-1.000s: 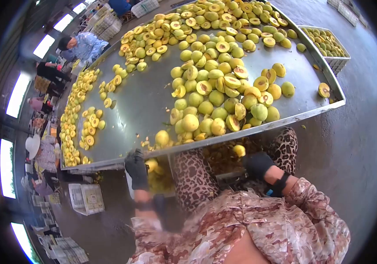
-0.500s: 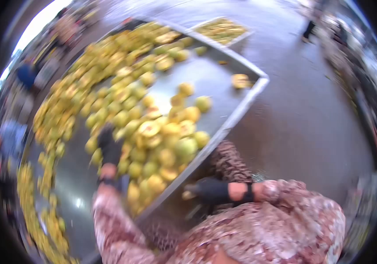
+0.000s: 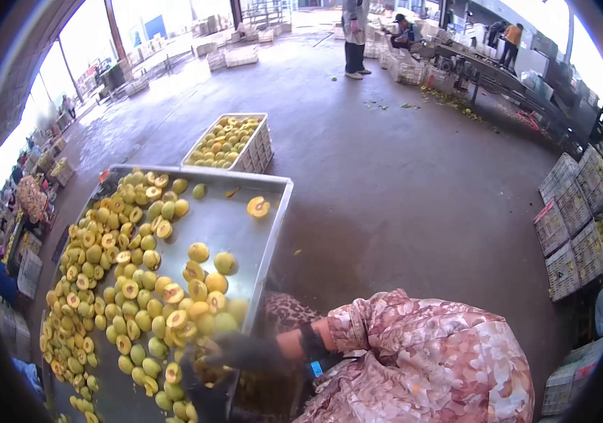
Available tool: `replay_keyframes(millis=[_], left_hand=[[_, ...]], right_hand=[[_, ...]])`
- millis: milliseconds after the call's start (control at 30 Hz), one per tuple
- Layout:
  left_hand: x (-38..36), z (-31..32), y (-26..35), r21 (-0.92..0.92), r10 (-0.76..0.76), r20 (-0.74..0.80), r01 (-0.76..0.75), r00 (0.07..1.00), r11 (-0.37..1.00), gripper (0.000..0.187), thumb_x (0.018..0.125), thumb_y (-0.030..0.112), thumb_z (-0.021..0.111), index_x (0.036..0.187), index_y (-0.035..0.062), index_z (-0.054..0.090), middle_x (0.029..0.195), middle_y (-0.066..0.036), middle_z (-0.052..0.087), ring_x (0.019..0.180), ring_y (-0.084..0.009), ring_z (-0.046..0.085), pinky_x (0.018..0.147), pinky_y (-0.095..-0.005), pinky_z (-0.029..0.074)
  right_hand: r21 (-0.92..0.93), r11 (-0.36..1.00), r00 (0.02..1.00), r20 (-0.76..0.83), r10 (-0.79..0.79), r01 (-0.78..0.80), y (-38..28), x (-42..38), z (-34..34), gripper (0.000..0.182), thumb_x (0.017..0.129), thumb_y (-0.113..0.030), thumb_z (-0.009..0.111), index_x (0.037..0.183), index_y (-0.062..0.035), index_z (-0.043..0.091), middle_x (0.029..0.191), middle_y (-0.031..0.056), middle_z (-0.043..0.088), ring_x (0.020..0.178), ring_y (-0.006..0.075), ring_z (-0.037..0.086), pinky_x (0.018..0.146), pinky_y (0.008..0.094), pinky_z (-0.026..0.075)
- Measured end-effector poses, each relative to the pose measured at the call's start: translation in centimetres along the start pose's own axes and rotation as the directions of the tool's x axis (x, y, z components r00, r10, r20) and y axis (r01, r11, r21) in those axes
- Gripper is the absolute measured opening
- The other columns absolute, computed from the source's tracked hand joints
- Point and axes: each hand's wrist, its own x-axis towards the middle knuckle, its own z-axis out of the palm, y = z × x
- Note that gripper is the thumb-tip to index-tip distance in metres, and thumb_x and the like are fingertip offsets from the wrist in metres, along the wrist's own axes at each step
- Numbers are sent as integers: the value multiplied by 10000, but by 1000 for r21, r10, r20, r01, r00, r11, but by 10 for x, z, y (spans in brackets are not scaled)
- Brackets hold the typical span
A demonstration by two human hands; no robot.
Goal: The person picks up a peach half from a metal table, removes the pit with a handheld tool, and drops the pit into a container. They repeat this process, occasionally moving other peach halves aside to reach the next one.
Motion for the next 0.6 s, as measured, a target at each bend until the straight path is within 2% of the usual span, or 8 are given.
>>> replay_keyframes(millis=[100,200,300,333,433,533,567,600], left_hand=[[-8,21,115,-671,-437,-92,268,895,691,544,915,185,635,1393,-24,480,1315,-242,547,1252,-289,528,1034,-420,454],[-63,47,55,355,-23,-236,109,971,929,341,980,176,600,1258,-21,597,1286,-229,606,1207,-414,564,1036,-464,445],[-66,57,60,123,-251,-357,312,900,942,387,999,230,597,1299,-14,580,1293,-188,615,1198,-321,594,1028,-415,482],[-69,53,62,-231,-442,-370,380,817,896,390,1023,237,550,1320,-15,561,1317,-179,600,1210,-301,587,1037,-401,481],[-63,33,79,-988,-748,-95,30,657,151,443,1109,269,329,1413,-24,462,1411,-143,525,1259,-244,550,1072,-364,469],[-59,39,78,-642,-580,-267,306,770,703,423,1102,230,361,1427,-25,453,1417,-140,525,1271,-217,532,1108,-376,424],[-53,44,83,-945,-657,-184,52,731,322,462,1081,237,431,1459,-30,414,1449,-143,493,1329,-231,486,1139,-385,387],[-49,44,85,-955,-654,-175,34,736,293,471,1079,235,433,1466,-32,402,1456,-148,486,1341,-236,473,1147,-383,374]], right_hand=[[89,971,967,145,208,-222,24,9,-14,280,980,-344,629,932,-69,633,804,-17,560,765,77,484,649,316,452],[-112,993,986,161,50,-32,36,11,-17,199,985,-239,618,904,-58,630,823,-23,595,784,70,503,652,310,457],[-87,974,973,78,216,-210,15,6,-10,158,952,-160,618,848,-42,612,761,-38,565,713,49,478,603,278,431],[-66,976,976,57,212,-209,5,5,-12,144,944,-143,613,844,-39,607,760,-39,563,717,44,476,604,274,429],[-73,968,912,324,250,-239,-11,-29,-15,83,931,-110,603,888,-38,609,784,-45,563,743,43,485,634,264,438],[-162,986,907,412,90,-24,7,-49,-6,31,932,-62,584,934,-50,612,822,-64,555,762,21,485,660,220,432],[-116,983,881,437,179,-142,13,-49,-10,47,913,-47,595,956,-50,612,856,-56,558,780,22,492,693,210,430],[-90,971,880,409,239,-222,11,-49,-10,66,925,-75,599,975,-36,618,839,-45,572,773,30,495,689,229,441]])
